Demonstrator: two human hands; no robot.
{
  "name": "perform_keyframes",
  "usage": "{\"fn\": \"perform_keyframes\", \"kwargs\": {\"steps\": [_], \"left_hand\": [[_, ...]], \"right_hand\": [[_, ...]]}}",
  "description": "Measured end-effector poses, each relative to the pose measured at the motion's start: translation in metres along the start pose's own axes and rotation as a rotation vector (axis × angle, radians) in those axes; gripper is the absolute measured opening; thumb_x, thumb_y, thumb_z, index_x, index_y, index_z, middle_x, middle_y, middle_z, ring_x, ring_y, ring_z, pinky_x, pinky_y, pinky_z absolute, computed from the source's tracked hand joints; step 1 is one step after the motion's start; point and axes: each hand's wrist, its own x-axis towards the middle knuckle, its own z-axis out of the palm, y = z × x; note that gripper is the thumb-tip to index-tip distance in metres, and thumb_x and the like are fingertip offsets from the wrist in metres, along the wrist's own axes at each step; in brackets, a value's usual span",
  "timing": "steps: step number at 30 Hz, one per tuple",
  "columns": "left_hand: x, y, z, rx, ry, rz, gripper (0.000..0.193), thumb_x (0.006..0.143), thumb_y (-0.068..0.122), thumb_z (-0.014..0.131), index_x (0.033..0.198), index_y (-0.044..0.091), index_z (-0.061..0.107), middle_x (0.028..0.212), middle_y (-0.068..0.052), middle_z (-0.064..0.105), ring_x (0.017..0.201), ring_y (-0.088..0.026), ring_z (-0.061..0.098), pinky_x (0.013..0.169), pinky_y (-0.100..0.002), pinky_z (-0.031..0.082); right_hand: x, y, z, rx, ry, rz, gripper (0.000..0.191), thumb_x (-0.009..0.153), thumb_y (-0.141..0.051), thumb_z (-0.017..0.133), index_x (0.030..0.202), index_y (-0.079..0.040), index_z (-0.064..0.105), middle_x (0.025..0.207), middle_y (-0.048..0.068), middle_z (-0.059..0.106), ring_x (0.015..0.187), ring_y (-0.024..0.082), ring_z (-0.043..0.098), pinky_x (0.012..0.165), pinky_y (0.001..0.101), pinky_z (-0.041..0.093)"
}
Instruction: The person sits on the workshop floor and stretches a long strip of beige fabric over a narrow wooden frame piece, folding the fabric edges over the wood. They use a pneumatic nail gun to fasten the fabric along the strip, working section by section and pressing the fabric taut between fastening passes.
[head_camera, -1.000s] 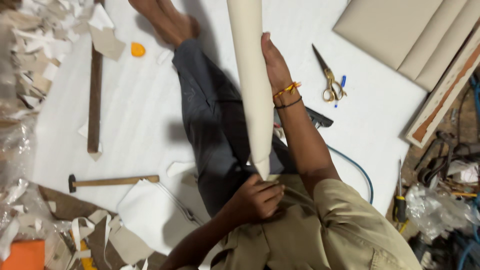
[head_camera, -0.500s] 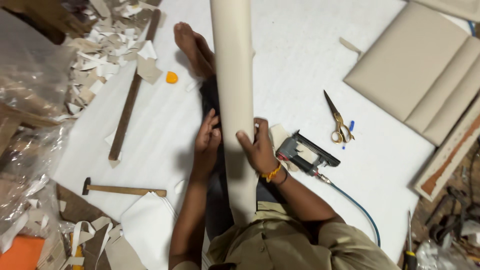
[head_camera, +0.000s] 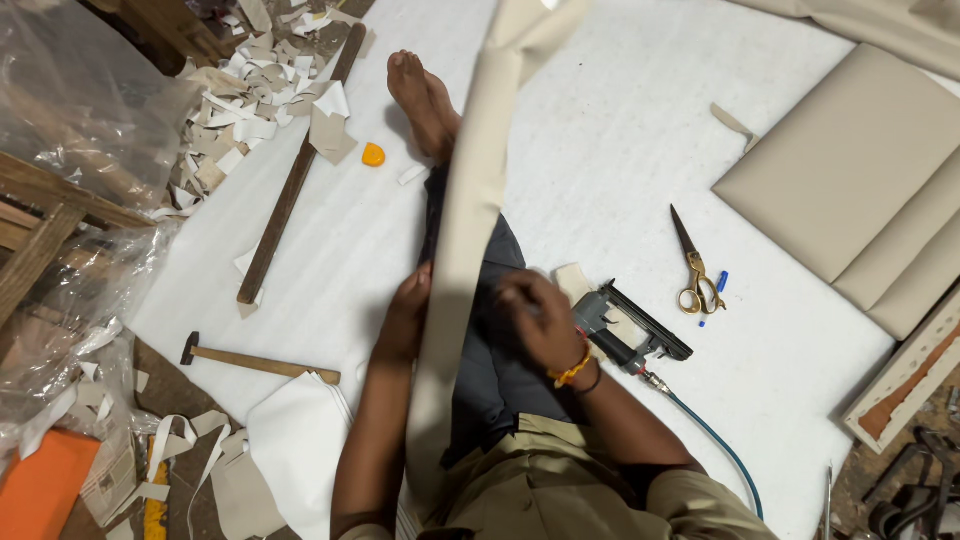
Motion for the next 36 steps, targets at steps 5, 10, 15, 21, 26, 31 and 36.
{"fn": "perform_keyframes", "kwargs": {"steps": [5, 10, 15, 21, 26, 31, 36], "left_hand": [[-0.001, -0.006, 0.015, -0.273, -0.143, 0.007, 0.067, 0.105, 0.051, 0.055, 0.148, -0.002, 0.049, 0.113, -0.006, 0.067, 0.09, -0.013, 0.063, 0.076, -0.028, 0.052], [0.024, -0.001, 0.02, -0.485, -0.195, 0.127, 0.059, 0.11, 0.049, 0.048, 0.143, 0.0, 0.05, 0.118, -0.013, 0.068, 0.081, -0.021, 0.065, 0.066, -0.032, 0.054], [0.073, 0.013, -0.013, -0.581, -0.133, 0.072, 0.055, 0.11, 0.05, 0.038, 0.145, 0.01, 0.051, 0.118, -0.012, 0.065, 0.083, -0.022, 0.063, 0.065, -0.036, 0.052], [0.096, -0.004, -0.028, -0.367, -0.079, -0.037, 0.062, 0.114, 0.054, 0.042, 0.134, -0.001, 0.062, 0.105, -0.012, 0.068, 0.08, -0.019, 0.065, 0.066, -0.034, 0.054], [0.093, -0.026, -0.019, -0.32, -0.041, -0.123, 0.056, 0.11, 0.046, 0.044, 0.129, -0.003, 0.062, 0.104, -0.012, 0.073, 0.088, -0.021, 0.071, 0.081, -0.034, 0.057], [0.047, -0.034, -0.001, -0.315, -0.267, -0.037, 0.07, 0.113, 0.06, 0.042, 0.128, -0.005, 0.062, 0.083, -0.014, 0.067, 0.067, -0.021, 0.065, 0.063, -0.033, 0.052], [-0.009, -0.059, -0.002, -0.334, -0.317, -0.083, 0.067, 0.103, 0.057, 0.047, 0.136, -0.001, 0.053, 0.111, -0.015, 0.065, 0.067, -0.02, 0.063, 0.057, -0.034, 0.051]], "right_hand": [[0.022, 0.037, -0.009, 0.447, 0.194, 0.26, 0.024, 0.108, -0.018, 0.058, 0.125, 0.0, 0.057, 0.111, 0.01, 0.068, 0.091, 0.013, 0.068, 0.076, 0.0276, 0.058], [0.01, 0.049, 0.015, 0.425, 0.084, 0.328, 0.027, 0.11, -0.018, 0.056, 0.128, 0.002, 0.056, 0.113, 0.009, 0.067, 0.1, 0.014, 0.066, 0.085, 0.0275, 0.056], [-0.032, 0.029, 0.028, 0.257, 0.009, 0.275, 0.029, 0.109, -0.015, 0.059, 0.133, 0.001, 0.055, 0.13, 0.014, 0.06, 0.108, 0.018, 0.067, 0.093, 0.0293, 0.056], [-0.001, 0.011, 0.002, -0.34, -0.164, -0.302, 0.06, 0.095, -0.01, 0.078, 0.146, -0.005, 0.048, 0.148, 0.024, 0.044, 0.133, 0.04, 0.052, 0.104, 0.0449, 0.054], [0.025, 0.004, -0.005, -0.406, -0.204, -0.392, 0.07, 0.092, -0.018, 0.084, 0.15, -0.01, 0.045, 0.15, 0.027, 0.04, 0.135, 0.045, 0.047, 0.103, 0.0479, 0.052], [0.016, 0.028, -0.01, -0.181, -0.033, -0.102, 0.048, 0.104, -0.017, 0.071, 0.148, -0.012, 0.052, 0.151, 0.019, 0.048, 0.137, 0.031, 0.056, 0.103, 0.0413, 0.058], [0.035, 0.076, -0.005, 0.452, 0.178, 0.317, 0.059, 0.11, -0.043, 0.053, 0.155, -0.008, 0.037, 0.144, 0.016, 0.052, 0.126, 0.024, 0.059, 0.097, 0.039, 0.058]]}}
